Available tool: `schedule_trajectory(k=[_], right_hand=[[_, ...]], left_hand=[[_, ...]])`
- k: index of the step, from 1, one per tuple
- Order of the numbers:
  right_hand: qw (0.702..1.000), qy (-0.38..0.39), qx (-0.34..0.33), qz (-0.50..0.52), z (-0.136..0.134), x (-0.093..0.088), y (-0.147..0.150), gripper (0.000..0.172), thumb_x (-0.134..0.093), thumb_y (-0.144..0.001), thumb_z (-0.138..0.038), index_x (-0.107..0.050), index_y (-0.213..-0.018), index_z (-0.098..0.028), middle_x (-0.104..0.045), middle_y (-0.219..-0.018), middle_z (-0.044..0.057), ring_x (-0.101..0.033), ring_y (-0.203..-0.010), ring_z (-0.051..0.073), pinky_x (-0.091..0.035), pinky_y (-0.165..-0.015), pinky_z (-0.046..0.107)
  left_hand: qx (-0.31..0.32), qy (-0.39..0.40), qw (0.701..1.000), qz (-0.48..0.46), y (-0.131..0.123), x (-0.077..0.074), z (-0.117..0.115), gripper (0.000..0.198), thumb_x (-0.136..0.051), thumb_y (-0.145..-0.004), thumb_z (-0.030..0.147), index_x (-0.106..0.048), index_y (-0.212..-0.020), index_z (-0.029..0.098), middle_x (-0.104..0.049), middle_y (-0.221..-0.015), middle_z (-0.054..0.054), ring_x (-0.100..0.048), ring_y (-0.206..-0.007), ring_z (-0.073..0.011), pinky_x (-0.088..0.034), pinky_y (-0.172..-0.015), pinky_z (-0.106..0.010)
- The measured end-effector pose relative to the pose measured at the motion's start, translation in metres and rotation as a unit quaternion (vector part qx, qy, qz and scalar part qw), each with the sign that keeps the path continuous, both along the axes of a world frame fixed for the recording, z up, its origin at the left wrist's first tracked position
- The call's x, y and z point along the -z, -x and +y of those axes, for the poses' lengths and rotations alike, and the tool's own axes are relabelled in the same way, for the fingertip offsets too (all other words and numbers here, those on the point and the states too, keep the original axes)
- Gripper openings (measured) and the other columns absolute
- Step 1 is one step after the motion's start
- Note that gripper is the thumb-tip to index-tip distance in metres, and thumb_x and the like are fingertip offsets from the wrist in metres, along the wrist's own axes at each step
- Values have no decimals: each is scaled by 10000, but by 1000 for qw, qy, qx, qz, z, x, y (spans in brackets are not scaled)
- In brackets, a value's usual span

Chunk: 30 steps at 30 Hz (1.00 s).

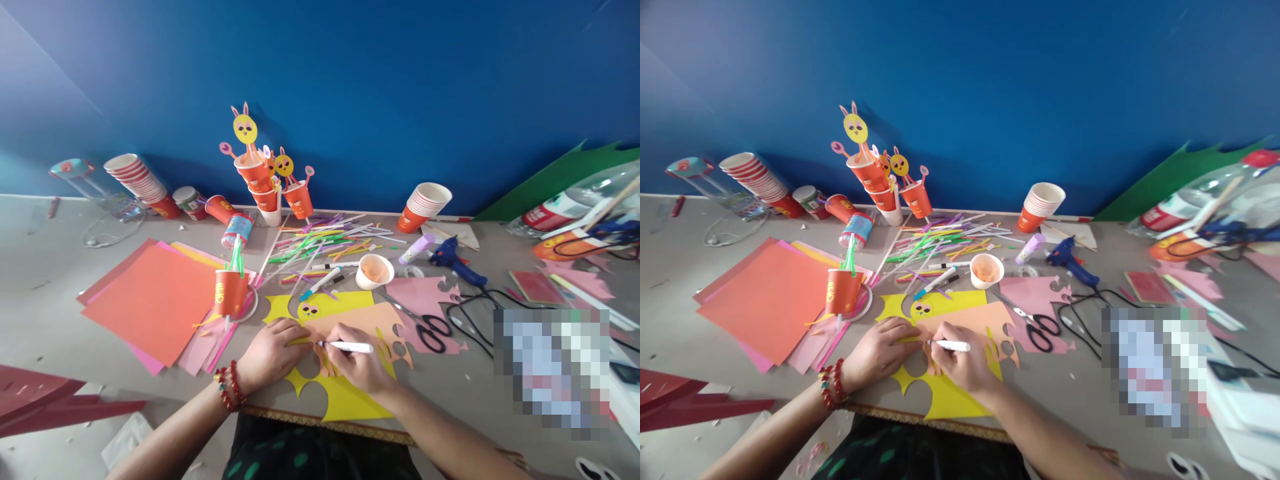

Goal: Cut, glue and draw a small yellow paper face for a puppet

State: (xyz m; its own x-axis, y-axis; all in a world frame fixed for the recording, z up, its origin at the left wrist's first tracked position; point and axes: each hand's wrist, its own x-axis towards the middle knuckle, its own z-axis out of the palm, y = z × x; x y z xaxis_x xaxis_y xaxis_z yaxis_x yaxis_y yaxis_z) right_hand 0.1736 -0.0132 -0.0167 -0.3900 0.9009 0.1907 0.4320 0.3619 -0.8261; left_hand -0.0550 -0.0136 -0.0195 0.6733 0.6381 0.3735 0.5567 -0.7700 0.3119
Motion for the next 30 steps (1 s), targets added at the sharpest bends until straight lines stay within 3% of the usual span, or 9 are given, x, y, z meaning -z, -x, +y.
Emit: schedule_trajectory(k=[30], right_hand=[[999, 26, -24, 30, -1, 3, -1, 205, -469, -867, -173, -435, -678, -247, -607, -565, -36, -567, -534, 144, -402, -536, 231]], left_hand=[[-4, 8, 1000, 0, 0, 2, -1, 281, -456, -960, 154, -719, -1042, 210, -724, -1089, -83, -645, -969, -234, -536, -820, -379]])
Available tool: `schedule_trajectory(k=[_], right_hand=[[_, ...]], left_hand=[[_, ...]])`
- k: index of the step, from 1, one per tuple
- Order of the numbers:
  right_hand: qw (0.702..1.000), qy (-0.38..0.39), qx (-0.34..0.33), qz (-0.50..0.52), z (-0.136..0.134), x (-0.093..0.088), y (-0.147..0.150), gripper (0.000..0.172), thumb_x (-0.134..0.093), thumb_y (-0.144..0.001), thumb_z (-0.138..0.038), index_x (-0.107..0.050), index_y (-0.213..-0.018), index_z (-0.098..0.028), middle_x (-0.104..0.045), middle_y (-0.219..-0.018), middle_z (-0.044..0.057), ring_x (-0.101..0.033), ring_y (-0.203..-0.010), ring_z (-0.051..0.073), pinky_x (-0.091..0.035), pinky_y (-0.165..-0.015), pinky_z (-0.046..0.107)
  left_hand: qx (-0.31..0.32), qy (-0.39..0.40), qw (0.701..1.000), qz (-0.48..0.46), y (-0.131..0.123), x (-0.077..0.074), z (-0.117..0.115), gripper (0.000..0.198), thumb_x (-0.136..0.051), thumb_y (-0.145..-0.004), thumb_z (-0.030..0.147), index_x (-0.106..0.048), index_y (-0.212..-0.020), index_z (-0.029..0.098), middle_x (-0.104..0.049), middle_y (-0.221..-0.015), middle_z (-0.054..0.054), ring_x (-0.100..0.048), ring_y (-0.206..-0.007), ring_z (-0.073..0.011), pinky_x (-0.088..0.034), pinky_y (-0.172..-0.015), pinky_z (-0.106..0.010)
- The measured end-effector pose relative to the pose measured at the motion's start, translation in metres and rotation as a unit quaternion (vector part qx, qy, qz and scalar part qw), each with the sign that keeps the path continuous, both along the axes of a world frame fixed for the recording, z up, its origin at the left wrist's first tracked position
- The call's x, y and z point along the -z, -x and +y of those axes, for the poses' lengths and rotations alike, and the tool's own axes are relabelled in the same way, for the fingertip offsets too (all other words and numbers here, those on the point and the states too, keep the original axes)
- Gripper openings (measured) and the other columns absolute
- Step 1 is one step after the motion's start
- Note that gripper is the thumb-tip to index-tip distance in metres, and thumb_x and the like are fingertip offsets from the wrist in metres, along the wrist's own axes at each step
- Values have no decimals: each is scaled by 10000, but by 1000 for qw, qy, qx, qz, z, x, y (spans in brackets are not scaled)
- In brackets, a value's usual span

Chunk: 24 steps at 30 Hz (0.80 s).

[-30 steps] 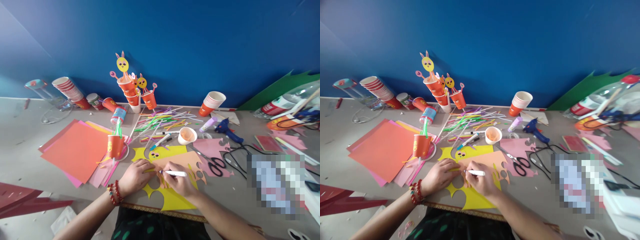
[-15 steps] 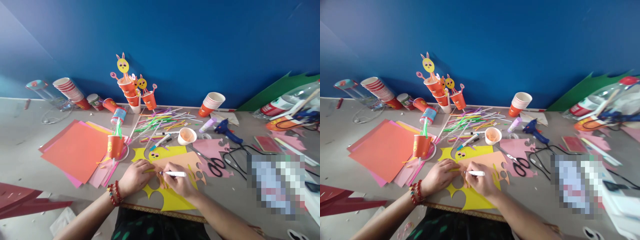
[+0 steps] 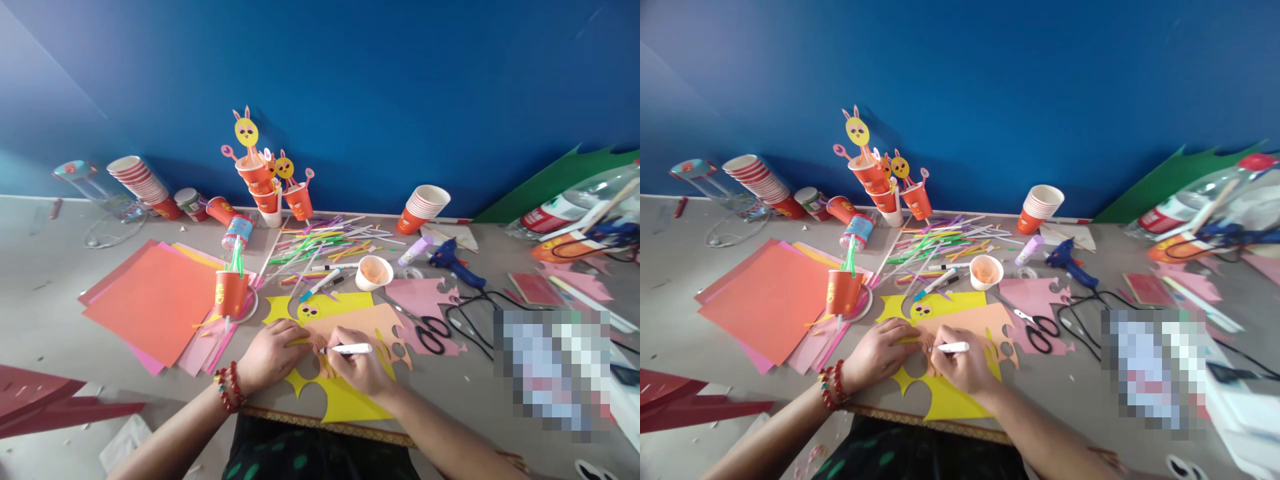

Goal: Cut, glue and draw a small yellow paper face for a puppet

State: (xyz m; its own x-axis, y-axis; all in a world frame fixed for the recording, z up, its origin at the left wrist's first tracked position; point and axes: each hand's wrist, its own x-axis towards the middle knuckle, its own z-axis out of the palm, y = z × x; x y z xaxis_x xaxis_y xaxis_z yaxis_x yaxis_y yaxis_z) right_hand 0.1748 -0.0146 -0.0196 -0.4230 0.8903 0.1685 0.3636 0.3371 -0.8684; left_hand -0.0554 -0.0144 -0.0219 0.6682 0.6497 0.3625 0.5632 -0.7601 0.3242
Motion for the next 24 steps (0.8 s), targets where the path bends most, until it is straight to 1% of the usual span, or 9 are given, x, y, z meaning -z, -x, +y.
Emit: schedule_trajectory(k=[10, 15, 19, 24], right_hand=[[999, 32, -13, 20, -1, 0, 0, 210, -484, -854, -159, -418, -676, -250, -622, -564, -40, -565, -532, 141, -403, -537, 226], [1000, 12, 14, 17, 0, 0, -1, 209, -477, -872, -191, -441, -675, -247, -565, -571, -31, -528, -523, 142, -386, -517, 234], [999, 3, 40, 13, 0, -3, 0, 223, -476, -914, -239, -458, -692, -244, -557, -588, -28, -526, -527, 140, -379, -512, 235], [999, -2, 36, 1, 1, -3, 3, 231, -491, -920, -240, -453, -692, -240, -565, -592, -32, -545, -543, 140, -395, -537, 235]], left_hand=[[0, 7, 1000, 3, 1, 2, -1, 284, -454, -959, 155, -719, -1042, 214, -722, -1101, -85, -644, -985, -234, -537, -838, -379], [-1, 3, 1000, 3, 1, 1, 0, 295, -448, -953, 146, -720, -1044, 213, -722, -1094, -88, -644, -983, -233, -541, -834, -382], [-1, 2, 1000, 2, 0, -1, 1, 288, -448, -964, 160, -722, -1038, 206, -721, -1089, -93, -642, -974, -232, -542, -825, -378], [-1, 1, 1000, 4, 0, -1, 0, 296, -442, -963, 156, -721, -1048, 206, -718, -1083, -96, -639, -974, -229, -541, -831, -374]])
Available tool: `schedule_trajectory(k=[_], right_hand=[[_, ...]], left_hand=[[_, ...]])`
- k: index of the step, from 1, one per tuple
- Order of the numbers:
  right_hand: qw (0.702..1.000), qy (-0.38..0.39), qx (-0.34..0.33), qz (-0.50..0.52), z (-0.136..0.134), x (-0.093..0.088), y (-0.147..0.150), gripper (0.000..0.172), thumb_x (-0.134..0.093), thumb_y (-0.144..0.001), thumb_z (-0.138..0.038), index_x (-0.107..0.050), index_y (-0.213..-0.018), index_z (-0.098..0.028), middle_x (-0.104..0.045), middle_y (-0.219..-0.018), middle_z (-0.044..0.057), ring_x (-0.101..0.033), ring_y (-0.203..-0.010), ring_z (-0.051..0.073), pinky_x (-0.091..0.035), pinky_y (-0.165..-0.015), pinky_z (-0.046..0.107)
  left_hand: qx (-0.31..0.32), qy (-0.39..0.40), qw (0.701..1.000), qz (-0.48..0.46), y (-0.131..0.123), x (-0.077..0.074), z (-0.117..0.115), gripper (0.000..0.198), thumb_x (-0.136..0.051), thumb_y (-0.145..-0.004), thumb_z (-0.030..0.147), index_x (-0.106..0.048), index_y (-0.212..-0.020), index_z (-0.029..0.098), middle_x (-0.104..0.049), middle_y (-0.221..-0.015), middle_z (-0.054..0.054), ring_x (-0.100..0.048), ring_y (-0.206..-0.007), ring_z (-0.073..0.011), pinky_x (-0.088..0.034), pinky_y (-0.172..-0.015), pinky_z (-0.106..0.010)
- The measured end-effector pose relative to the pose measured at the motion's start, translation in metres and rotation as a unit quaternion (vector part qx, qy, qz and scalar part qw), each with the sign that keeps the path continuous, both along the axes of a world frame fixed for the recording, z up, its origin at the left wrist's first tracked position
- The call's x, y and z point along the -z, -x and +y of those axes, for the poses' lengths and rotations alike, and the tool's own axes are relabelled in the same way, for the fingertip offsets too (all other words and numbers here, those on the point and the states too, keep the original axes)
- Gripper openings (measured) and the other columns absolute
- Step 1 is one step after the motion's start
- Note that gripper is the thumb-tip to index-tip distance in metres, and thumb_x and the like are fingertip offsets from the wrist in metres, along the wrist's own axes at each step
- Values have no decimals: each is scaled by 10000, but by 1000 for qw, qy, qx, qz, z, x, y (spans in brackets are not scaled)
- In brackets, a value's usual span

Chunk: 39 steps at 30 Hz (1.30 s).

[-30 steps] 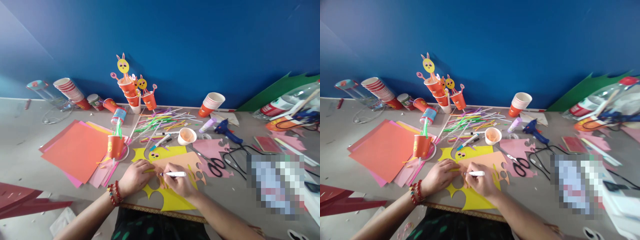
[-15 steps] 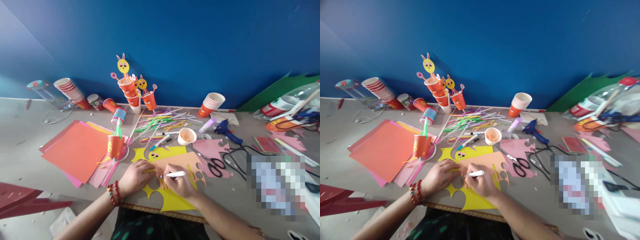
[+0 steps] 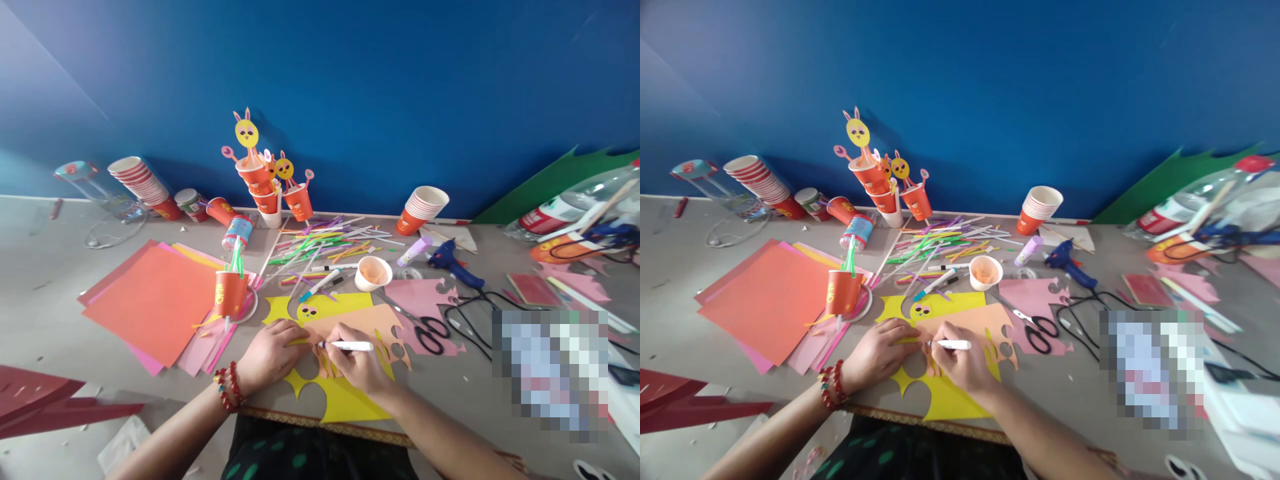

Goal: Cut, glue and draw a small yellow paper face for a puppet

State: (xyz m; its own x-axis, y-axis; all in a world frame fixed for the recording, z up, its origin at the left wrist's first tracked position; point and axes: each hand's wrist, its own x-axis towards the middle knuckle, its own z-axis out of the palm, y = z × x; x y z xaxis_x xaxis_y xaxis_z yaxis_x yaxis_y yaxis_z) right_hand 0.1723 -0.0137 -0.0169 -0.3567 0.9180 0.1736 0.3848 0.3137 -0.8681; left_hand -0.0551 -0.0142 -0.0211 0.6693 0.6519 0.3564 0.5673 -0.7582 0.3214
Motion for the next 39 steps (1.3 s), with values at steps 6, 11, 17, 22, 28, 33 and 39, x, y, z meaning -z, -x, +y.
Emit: schedule_trajectory(k=[6, 11, 17, 22, 28, 33, 39], right_hand=[[1000, 5, -9, -2, 0, 2, 0, 235, -489, -921, -230, -441, -692, -243, -576, -590, -35, -554, -542, 141, -388, -534, 231], [1000, 1, -7, -11, 0, 3, -1, 234, -490, -923, -237, -447, -693, -244, -574, -588, -37, -550, -539, 142, -386, -531, 232], [1000, 2, -9, -13, 0, 4, -1, 234, -494, -916, -223, -451, -688, -241, -569, -583, -38, -545, -536, 139, -385, -532, 231], [1000, -2, -5, -14, 0, 6, -1, 220, -487, -896, -214, -445, -682, -243, -559, -577, -38, -543, -534, 142, -381, -534, 236], [1000, 4, -15, -7, 0, 7, -2, 229, -471, -888, -200, -414, -671, -245, -540, -569, -40, -529, -527, 140, -367, -526, 239], [1000, 4, -17, -1, 0, 5, -2, 228, -472, -875, -191, -409, -662, -245, -531, -558, -41, -521, -516, 137, -367, -518, 236], [1000, 5, -27, 1, -1, 8, -4, 218, -471, -866, -179, -400, -670, -244, -529, -567, -39, -522, -529, 136, -365, -526, 232]], left_hand=[[1, 3, 1000, 0, 1, 0, -1, 295, -449, -956, 147, -720, -1056, 208, -713, -1086, -94, -636, -977, -228, -540, -832, -373], [-3, 2, 1000, 2, 0, 0, 0, 297, -445, -966, 159, -722, -1058, 209, -708, -1069, -99, -635, -978, -224, -541, -839, -367], [1, -5, 1000, -3, 0, 0, 0, 303, -442, -958, 149, -726, -1046, 205, -714, -1077, -98, -633, -974, -229, -543, -829, -372], [-2, 1, 1000, 0, 0, 1, -1, 297, -443, -963, 157, -724, -1041, 207, -716, -1083, -94, -636, -967, -234, -539, -830, -374], [-2, 3, 1000, -1, 0, 0, -1, 295, -445, -959, 154, -720, -1050, 209, -716, -1089, -95, -637, -972, -235, -536, -827, -374], [0, 5, 1000, -9, 0, 0, -1, 277, -460, -955, 148, -716, -1043, 207, -721, -1096, -83, -639, -967, -236, -532, -829, -375], [0, 1, 1000, -9, 0, 0, -1, 281, -456, -955, 150, -712, -1051, 214, -720, -1093, -81, -638, -973, -233, -528, -823, -372]])
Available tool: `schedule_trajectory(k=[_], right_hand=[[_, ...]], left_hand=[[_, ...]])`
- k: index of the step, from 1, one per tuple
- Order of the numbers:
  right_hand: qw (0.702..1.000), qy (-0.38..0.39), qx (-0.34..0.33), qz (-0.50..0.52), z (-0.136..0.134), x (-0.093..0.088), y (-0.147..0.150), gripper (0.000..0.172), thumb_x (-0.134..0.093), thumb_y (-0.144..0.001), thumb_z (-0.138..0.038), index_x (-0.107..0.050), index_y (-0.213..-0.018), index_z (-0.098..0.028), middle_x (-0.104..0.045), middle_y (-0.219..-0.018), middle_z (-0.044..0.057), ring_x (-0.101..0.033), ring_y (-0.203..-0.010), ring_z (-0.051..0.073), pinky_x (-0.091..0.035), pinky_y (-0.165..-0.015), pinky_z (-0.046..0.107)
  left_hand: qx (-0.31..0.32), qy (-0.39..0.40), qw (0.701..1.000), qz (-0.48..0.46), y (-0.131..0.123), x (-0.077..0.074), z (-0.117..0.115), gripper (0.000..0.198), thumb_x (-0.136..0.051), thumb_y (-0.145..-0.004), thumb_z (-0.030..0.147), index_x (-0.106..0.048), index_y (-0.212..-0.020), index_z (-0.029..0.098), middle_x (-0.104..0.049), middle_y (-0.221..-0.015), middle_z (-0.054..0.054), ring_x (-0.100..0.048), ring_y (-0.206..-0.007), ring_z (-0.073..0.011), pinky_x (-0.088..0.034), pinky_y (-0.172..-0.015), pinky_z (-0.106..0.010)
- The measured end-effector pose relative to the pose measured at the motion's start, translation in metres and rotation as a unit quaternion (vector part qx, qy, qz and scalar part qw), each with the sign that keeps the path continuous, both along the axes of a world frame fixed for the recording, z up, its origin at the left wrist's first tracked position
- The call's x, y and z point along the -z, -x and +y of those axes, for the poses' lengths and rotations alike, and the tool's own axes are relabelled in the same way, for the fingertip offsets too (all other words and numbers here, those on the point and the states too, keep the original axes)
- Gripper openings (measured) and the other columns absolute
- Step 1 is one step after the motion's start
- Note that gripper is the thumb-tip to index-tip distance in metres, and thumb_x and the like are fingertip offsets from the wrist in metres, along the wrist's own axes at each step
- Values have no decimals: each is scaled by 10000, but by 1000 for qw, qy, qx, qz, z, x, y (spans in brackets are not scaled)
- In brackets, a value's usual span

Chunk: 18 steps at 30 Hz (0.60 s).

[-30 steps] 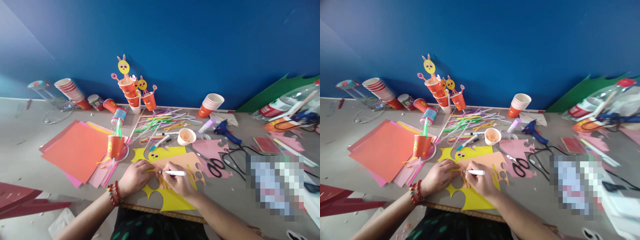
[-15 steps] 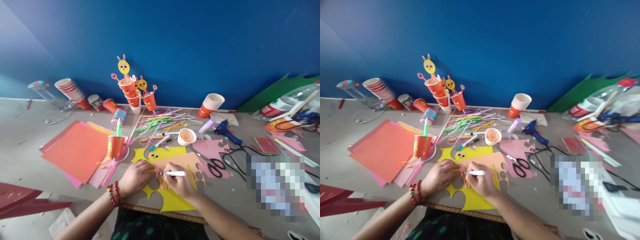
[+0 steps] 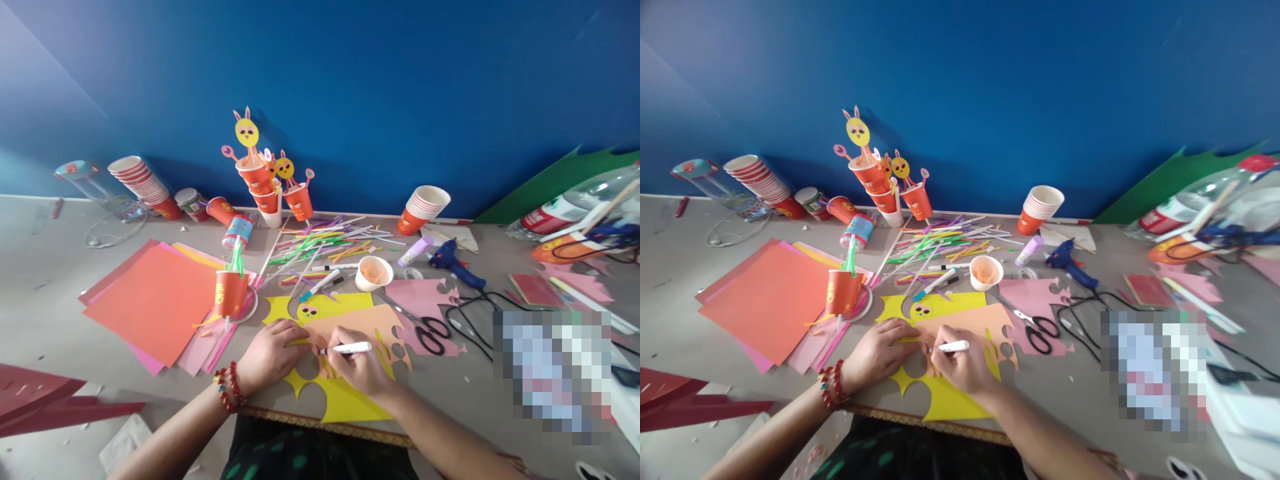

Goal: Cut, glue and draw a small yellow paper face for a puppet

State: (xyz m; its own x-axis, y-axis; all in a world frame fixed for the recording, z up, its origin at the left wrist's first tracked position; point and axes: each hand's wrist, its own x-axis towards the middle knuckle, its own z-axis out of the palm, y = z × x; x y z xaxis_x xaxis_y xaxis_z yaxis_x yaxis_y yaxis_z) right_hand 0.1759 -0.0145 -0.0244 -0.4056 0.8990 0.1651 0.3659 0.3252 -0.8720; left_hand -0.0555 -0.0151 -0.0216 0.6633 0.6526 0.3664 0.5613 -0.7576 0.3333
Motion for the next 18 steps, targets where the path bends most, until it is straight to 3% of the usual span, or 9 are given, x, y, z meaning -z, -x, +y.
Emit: schedule_trajectory(k=[18], right_hand=[[1000, -2, 13, 10, 1, -3, 2, 226, -498, -914, -194, -449, -697, -233, -571, -589, -38, -541, -540, 128, -371, -540, 221]], left_hand=[[-2, -4, 1000, 0, 0, 1, 0, 292, -458, -950, 139, -721, -1056, 209, -722, -1087, -77, -633, -968, -229, -532, -823, -373]])
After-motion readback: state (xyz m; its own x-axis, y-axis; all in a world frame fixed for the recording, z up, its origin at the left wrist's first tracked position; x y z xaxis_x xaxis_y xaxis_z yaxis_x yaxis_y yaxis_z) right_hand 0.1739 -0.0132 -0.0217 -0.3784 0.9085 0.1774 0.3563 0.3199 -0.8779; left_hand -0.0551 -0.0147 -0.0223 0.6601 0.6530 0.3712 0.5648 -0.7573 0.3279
